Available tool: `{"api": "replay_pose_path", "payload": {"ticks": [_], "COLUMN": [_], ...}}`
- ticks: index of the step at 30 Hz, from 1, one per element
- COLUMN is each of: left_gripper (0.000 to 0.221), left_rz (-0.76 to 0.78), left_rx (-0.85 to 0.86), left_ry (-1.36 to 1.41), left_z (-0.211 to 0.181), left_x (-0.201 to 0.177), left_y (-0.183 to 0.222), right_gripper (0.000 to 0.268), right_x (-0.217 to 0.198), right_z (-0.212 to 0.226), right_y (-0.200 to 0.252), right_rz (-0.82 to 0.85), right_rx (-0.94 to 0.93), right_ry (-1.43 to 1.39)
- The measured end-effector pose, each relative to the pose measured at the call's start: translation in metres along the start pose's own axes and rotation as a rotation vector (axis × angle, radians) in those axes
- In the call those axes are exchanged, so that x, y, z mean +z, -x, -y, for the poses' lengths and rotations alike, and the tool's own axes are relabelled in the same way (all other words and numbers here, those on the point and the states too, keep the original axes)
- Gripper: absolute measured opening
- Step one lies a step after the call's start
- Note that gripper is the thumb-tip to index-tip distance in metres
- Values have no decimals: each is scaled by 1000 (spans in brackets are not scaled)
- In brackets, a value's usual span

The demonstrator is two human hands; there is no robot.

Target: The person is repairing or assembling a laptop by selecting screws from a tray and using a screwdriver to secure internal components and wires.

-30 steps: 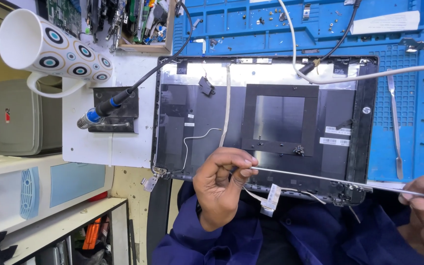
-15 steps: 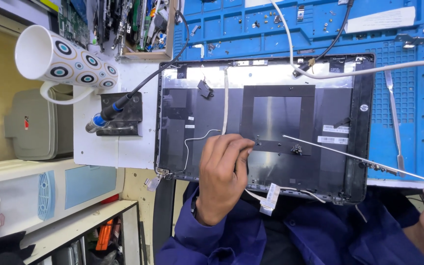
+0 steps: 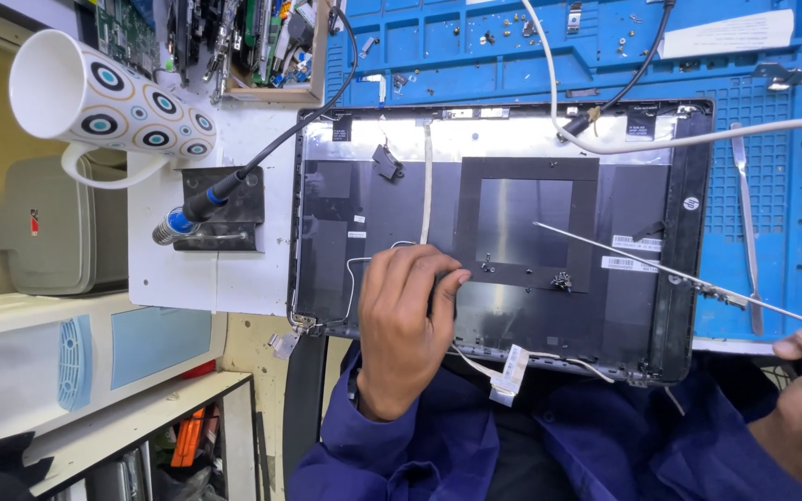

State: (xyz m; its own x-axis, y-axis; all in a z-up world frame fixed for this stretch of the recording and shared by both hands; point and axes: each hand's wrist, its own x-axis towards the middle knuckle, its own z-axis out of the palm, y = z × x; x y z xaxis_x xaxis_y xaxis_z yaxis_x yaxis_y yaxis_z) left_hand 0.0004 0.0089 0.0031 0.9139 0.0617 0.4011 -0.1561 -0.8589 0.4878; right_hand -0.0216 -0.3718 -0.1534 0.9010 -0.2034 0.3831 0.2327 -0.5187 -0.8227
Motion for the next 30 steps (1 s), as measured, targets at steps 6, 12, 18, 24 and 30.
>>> {"api": "replay_pose_path", "payload": {"ticks": [6, 12, 18, 24, 30], "left_gripper": [9, 18, 38, 46, 65], "left_rz": [43, 47, 65, 126, 266], "left_rx": [11, 38, 46, -75, -318], "left_ry": [-73, -50, -44, 744, 1382], "left_z": [9, 10, 10, -39, -57], "left_x": [4, 6, 3, -20, 0], "left_y": [4, 7, 9, 16, 26], "right_gripper": [19, 21, 11, 22, 15], "right_x": [3, 9, 10, 3, 23], "right_z": [22, 37, 56, 127, 174], "right_y": [-16, -20, -27, -33, -29], "right_rz": [25, -34, -35, 152, 198], "right_rx": [236, 288, 301, -11, -139], "right_ry": [-275, -289, -387, -318, -313]}}
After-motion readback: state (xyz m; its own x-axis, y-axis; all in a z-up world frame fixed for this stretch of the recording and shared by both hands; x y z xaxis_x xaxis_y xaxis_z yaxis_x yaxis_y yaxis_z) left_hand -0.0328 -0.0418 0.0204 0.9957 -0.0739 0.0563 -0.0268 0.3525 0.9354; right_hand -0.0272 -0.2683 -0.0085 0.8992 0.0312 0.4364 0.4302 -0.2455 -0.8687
